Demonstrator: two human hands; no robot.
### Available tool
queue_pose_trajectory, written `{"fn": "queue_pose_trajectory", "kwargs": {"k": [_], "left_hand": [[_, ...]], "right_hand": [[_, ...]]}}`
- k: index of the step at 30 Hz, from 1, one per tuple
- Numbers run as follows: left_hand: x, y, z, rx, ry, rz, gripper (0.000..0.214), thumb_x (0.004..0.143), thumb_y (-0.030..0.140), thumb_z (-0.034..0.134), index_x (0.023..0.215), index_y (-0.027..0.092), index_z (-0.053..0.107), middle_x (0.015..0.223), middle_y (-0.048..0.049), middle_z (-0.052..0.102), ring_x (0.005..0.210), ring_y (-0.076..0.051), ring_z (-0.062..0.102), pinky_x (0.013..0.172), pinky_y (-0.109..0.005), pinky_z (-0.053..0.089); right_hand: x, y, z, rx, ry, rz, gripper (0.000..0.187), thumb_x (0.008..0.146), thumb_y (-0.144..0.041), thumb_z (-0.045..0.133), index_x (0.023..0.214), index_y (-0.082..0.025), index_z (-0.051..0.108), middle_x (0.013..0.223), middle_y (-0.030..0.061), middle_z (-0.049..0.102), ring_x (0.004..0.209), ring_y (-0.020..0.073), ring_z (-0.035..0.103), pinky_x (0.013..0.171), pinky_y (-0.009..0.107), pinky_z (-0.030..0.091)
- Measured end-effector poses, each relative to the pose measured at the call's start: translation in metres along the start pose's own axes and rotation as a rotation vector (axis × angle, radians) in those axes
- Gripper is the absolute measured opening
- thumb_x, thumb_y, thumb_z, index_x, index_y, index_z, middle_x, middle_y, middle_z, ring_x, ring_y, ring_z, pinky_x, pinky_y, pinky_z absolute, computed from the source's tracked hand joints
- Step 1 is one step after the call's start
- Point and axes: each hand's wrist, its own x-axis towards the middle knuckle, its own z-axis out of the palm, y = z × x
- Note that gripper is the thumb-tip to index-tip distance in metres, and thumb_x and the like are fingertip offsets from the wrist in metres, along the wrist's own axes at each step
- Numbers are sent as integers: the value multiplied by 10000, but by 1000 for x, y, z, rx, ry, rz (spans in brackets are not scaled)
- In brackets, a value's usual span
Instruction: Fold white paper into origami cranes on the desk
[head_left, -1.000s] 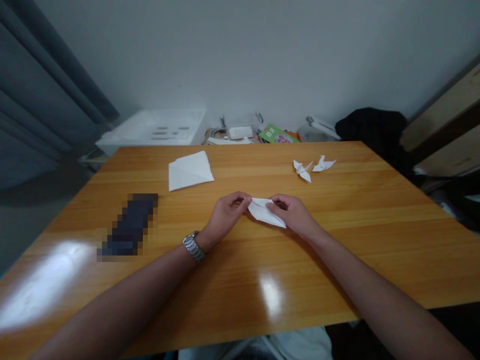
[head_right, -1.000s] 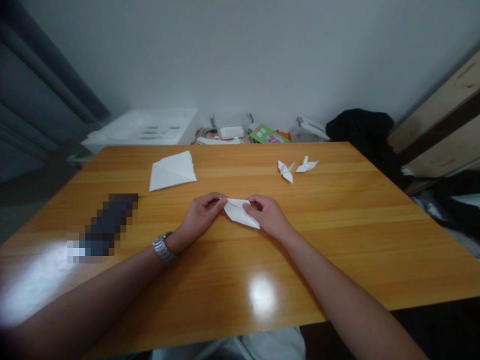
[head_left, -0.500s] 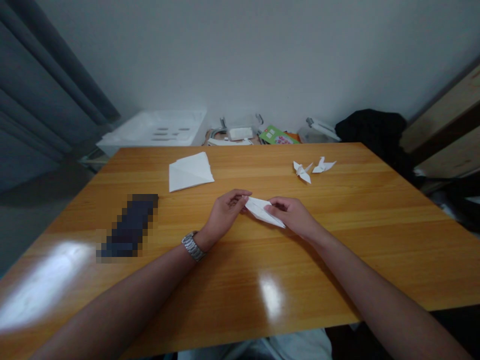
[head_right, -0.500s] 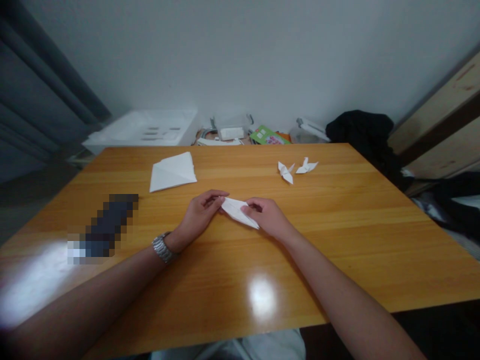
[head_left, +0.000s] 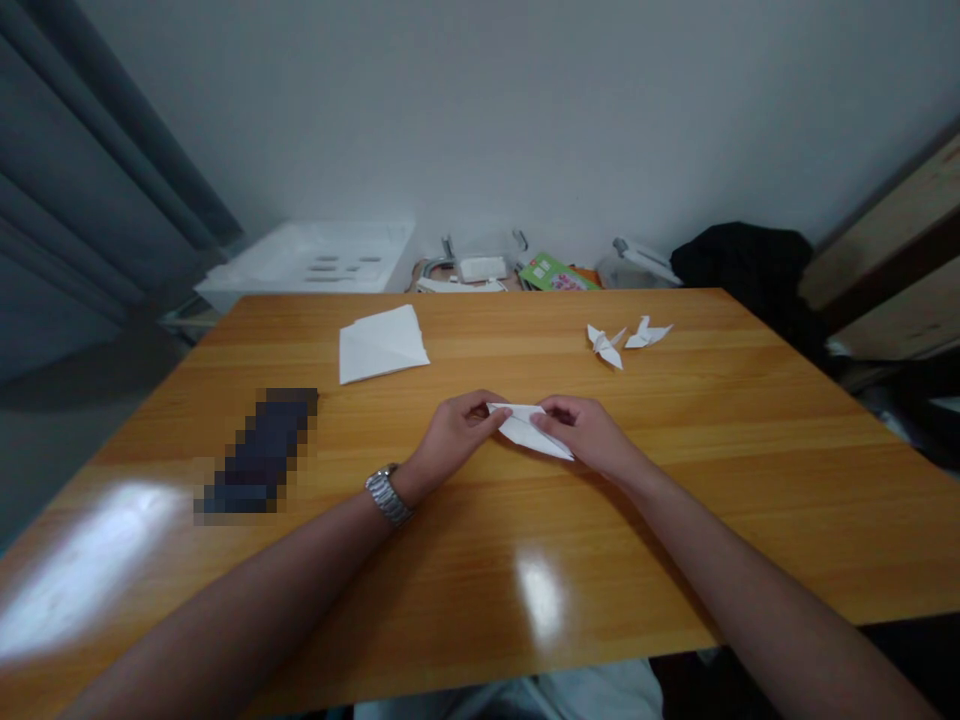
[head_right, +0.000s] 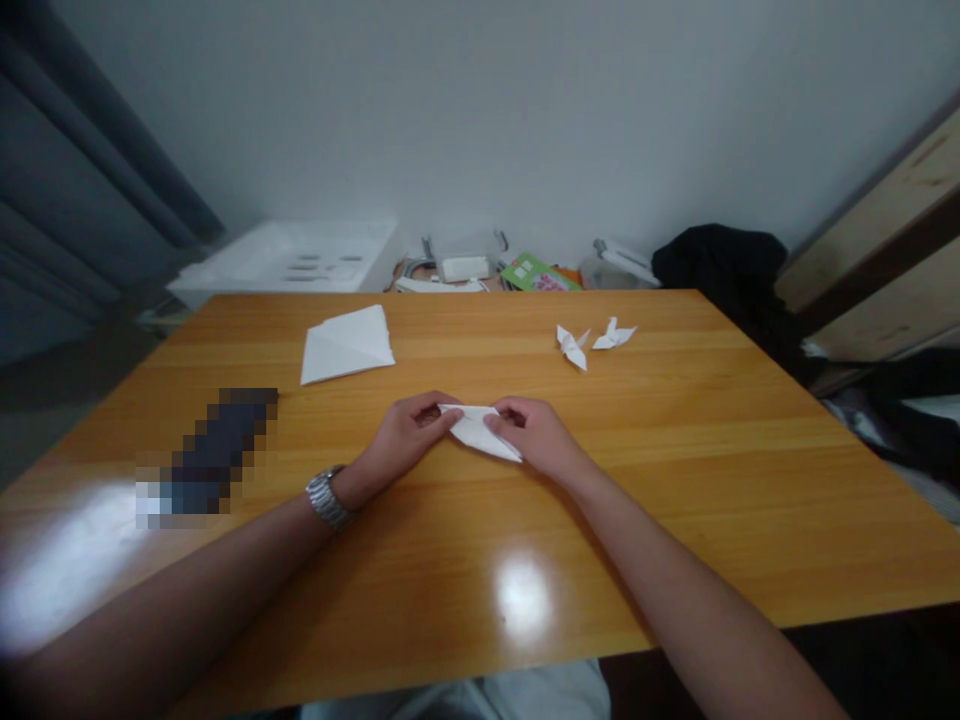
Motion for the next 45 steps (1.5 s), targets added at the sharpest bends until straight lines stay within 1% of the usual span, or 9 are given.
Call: {"fn": "queue_pose_trajectory", "kwargs": {"k": [6, 13, 22, 27, 34, 37, 39, 42, 45], "left_hand": [[3, 4, -4, -80, -19, -38, 268, 881, 389, 689, 944, 137, 755, 854, -51, 766, 760, -165, 687, 673, -233, 538], [2, 9, -5, -52, -7, -20, 319, 923, 441, 627, 912, 149, 754, 853, -58, 762, 775, -182, 684, 687, -260, 560], [1, 3, -4, -95, -19, -2, 399, 955, 490, 573, 953, 132, 750, 878, -65, 751, 795, -188, 674, 705, -262, 551], [0, 2, -4, -174, -24, -27, 430, 954, 516, 580, 914, 121, 746, 868, -66, 751, 804, -193, 688, 724, -275, 569], [0, -3, -2, -299, -93, -60, 494, 986, 560, 510, 1056, 126, 735, 998, -102, 766, 903, -211, 727, 852, -330, 602], [1, -5, -2, -362, -50, -76, 509, 992, 564, 494, 1091, 118, 718, 1036, -134, 754, 944, -219, 724, 863, -337, 602], [1, -4, -3, -343, 1, -66, 531, 1001, 575, 459, 1099, 117, 709, 1044, -144, 743, 940, -216, 718, 838, -327, 604], [-1, 1, -2, -176, 29, 4, 531, 1007, 579, 429, 1089, 136, 709, 1064, -130, 732, 963, -213, 705, 852, -328, 598], [-4, 4, 2, -28, 6, 63, 417, 946, 528, 586, 1105, 159, 699, 1098, -110, 730, 1023, -224, 697, 891, -334, 590]], "right_hand": [[-1, -5, -1, 32, -28, -3, 369, 857, -518, 660, 834, -152, 699, 734, 8, 619, 649, 138, 496, 596, 264, 348], [-1, -6, -2, 15, -16, -9, 356, 860, -510, 658, 840, -157, 699, 761, 19, 646, 668, 148, 526, 611, 269, 372], [1, -5, -2, 7, -7, -31, 342, 863, -491, 662, 868, -153, 713, 788, 25, 660, 689, 151, 539, 634, 273, 387], [-1, -7, -2, 32, -18, -4, 362, 857, -513, 662, 881, -155, 711, 771, 23, 659, 662, 146, 529, 609, 269, 379], [0, -6, -2, 38, 5, -1, 369, 848, -519, 668, 881, -155, 719, 780, 31, 671, 670, 153, 539, 609, 269, 384], [1, -4, -3, 14, 35, 10, 366, 848, -516, 660, 870, -156, 722, 765, 31, 672, 656, 155, 541, 592, 269, 376], [2, -3, -3, -21, 56, 13, 360, 854, -508, 651, 867, -156, 726, 753, 32, 674, 645, 157, 544, 583, 271, 372], [2, -3, -3, -76, 70, 0, 341, 863, -484, 642, 867, -155, 729, 752, 39, 685, 653, 165, 563, 591, 276, 385], [1, -5, -3, -124, 62, -39, 310, 878, -456, 629, 855, -163, 729, 770, 43, 699, 684, 175, 588, 616, 281, 408]]}}
